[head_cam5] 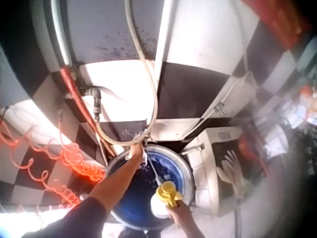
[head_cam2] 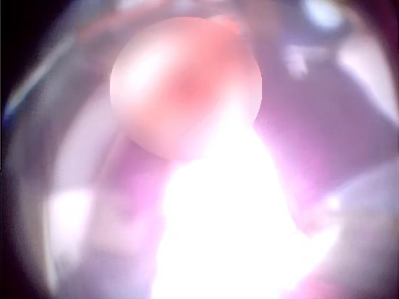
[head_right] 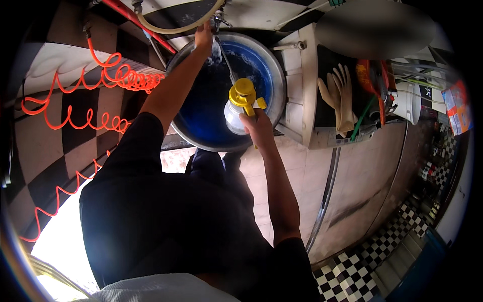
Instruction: The person removes floor mats from a white car, carries them into a garage, and sprays them with a cleaning solution from a yellow spray bottle. The person then refills the spray bottle from a bucket of water.
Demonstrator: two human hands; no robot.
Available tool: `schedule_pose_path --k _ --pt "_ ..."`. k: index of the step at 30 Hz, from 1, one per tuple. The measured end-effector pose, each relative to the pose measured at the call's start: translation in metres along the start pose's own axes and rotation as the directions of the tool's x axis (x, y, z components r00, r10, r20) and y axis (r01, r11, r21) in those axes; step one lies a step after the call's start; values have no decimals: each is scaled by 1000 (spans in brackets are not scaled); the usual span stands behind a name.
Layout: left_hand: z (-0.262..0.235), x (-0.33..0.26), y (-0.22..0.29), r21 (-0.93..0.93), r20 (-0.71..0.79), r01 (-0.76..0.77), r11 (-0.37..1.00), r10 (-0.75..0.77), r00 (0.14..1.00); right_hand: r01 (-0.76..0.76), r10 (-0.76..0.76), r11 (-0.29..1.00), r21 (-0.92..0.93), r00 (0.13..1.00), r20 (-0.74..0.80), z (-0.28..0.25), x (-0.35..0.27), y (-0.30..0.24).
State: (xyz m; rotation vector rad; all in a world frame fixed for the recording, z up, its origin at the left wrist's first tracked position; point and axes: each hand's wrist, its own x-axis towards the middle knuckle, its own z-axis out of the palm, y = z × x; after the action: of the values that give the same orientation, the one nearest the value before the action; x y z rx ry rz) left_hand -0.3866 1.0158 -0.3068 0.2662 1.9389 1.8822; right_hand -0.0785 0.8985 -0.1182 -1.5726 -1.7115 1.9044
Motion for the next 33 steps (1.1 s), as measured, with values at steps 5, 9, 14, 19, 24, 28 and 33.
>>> schedule_pose_path --k 5,9,14,19,24,28,33 --pt "6 -24 76 589 156 -173 790 99 983 35 -35 999 8 999 -17 -3 -7 0" --pt "9 -11 67 611 132 -113 783 40 990 39 -39 999 2 998 -40 -4 -19 -4" --pt "-1 -5 94 570 507 -322 756 -15 862 65 -74 996 -69 988 -133 -23 -39 14" --pt "-32 40 46 120 695 -211 970 70 716 117 -137 985 -131 978 -157 -50 -77 25" --pt "-41 -30 43 412 401 -625 663 484 778 131 -137 990 -46 973 -186 -86 -120 34" --pt "-60 -164 70 -237 666 260 936 -38 745 217 -226 973 -77 963 -146 -119 -146 56" --pt "-110 -266 118 -426 610 310 850 17 793 363 -369 911 -197 929 3 -153 -185 77"
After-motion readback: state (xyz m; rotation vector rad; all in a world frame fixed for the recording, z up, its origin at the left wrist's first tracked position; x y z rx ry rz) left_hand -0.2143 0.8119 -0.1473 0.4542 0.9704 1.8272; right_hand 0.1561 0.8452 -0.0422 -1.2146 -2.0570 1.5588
